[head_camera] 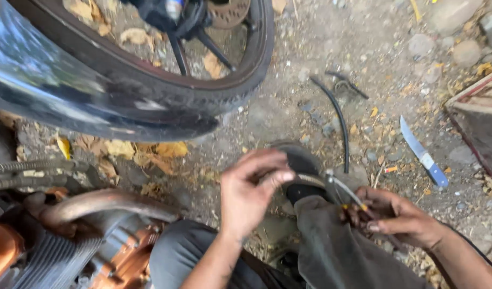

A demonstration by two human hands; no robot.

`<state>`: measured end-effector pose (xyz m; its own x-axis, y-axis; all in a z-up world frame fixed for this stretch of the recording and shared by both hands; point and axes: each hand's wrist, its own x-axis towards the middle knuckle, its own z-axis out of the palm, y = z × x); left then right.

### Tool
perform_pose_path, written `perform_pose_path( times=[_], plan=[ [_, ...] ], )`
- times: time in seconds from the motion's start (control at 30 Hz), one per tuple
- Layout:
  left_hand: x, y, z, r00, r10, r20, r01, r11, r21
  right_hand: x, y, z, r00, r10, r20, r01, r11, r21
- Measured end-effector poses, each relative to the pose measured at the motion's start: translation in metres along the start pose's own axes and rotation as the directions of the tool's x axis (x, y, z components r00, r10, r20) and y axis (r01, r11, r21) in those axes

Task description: The person works on the front wheel area of a motorcycle, using pliers to manipulate a metal cable and a small metal bracket. They remove the bracket from the cable, adjust it with the pliers, and then reattach it to the cable near the wheel.

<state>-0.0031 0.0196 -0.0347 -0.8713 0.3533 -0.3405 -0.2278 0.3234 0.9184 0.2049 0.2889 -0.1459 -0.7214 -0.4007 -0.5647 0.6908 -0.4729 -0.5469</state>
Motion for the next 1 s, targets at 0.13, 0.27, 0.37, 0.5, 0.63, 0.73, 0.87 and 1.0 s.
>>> perform_pose_path(
  times=[0.13,0.27,0.37,0.5,0.63,0.73,0.87,1.0],
  plan=[
    [0.0,-0.042,0.0,0.985,-0.075,0.158,0.162,0.732,-0.662,0.006,0.006,0.0,0.931,0.089,-0.355,-0.24,0.881,-0.408],
    [-0.001,-0.041,-0.004,0.957,-0.089,0.274,0.286,0.42,-0.861,0.026,-0.029,0.036,0.935,-0.351,-0.042,0.085,0.338,-0.937],
    [-0.004,-0.037,-0.006,0.942,-0.097,0.32,0.333,0.337,-0.881,0.03,-0.055,0.055,0.886,-0.454,0.099,0.07,-0.08,-0.994],
    [-0.004,-0.036,-0.005,0.933,-0.074,0.353,0.358,0.3,-0.884,0.029,-0.078,0.066,0.899,-0.399,0.182,0.087,-0.244,-0.966],
    [-0.004,-0.033,-0.005,0.93,-0.074,0.36,0.365,0.302,-0.881,0.031,-0.084,0.074,0.907,-0.384,0.171,0.066,-0.273,-0.96],
    [-0.004,-0.037,-0.004,0.93,-0.122,0.348,0.368,0.371,-0.853,0.034,-0.086,0.078,0.876,-0.431,0.216,0.114,-0.25,-0.961],
    [0.0,-0.032,-0.006,0.968,-0.005,0.251,0.172,0.741,-0.649,0.034,-0.088,0.079,0.836,-0.494,0.237,0.156,-0.201,-0.967],
    [0.002,-0.013,-0.012,0.962,0.093,0.257,0.019,0.916,-0.401,0.029,-0.095,0.078,0.828,-0.502,0.252,0.167,-0.208,-0.964]
  ],
)
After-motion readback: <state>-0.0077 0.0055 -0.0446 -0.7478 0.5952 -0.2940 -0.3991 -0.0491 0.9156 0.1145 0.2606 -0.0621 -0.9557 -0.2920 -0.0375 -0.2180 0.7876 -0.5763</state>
